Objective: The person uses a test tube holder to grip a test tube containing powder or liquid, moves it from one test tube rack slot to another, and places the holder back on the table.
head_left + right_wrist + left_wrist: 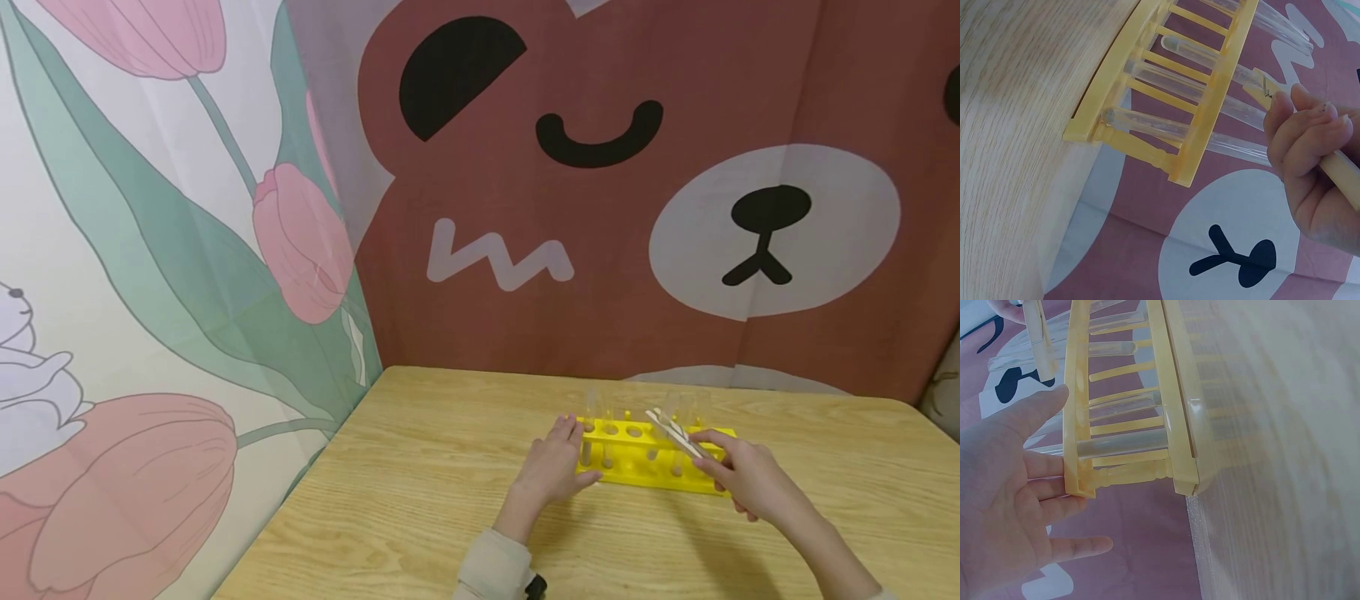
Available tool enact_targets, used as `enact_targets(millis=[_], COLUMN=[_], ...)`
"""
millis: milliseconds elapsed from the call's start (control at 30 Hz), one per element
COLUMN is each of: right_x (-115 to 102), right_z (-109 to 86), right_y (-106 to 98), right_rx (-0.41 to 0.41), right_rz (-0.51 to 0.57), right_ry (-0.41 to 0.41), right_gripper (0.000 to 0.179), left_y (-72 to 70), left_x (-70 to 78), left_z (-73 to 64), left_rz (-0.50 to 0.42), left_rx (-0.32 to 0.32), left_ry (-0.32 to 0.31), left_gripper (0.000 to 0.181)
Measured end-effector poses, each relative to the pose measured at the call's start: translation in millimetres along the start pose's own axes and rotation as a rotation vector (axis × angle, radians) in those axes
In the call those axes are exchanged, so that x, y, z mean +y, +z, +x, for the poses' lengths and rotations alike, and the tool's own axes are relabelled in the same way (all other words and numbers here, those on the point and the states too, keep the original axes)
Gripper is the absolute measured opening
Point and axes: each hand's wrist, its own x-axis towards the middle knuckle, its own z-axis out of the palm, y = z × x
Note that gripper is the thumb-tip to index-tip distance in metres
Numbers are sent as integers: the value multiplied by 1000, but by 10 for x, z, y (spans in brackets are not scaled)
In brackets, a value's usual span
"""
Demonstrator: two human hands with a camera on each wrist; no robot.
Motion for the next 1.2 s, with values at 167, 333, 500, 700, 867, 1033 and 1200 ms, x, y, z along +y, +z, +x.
enact_targets(millis=[167, 333, 500, 700, 867, 1033, 1200], right_x=[0, 1, -2, -6, -4, -10, -13], right_z=[3, 8, 15, 23, 23, 26, 34], right_y=[-8, -8, -11, -17, -19, -23, -30], right_rx=[-5, -7, -10, -15, -17, -17, -28], right_rz=[-2, -3, -14, -23, -28, -42, -51], right_ry=[10, 20, 23, 27, 17, 11, 24], right_gripper=[40, 40, 40, 39, 40, 40, 40], left_y=[-4, -2, -1, 2, 1, 6, 3], left_x=[0, -2, -6, -12, -10, -10, -7], left_z=[0, -2, -3, -4, -6, -4, -2], left_rz=[12, 18, 9, 12, 15, 14, 10], left_rx=[1, -4, -7, -1, 1, 3, -2], left_ry=[3, 3, 0, 6, 11, 9, 3], left_gripper=[72, 73, 73, 73, 72, 73, 73])
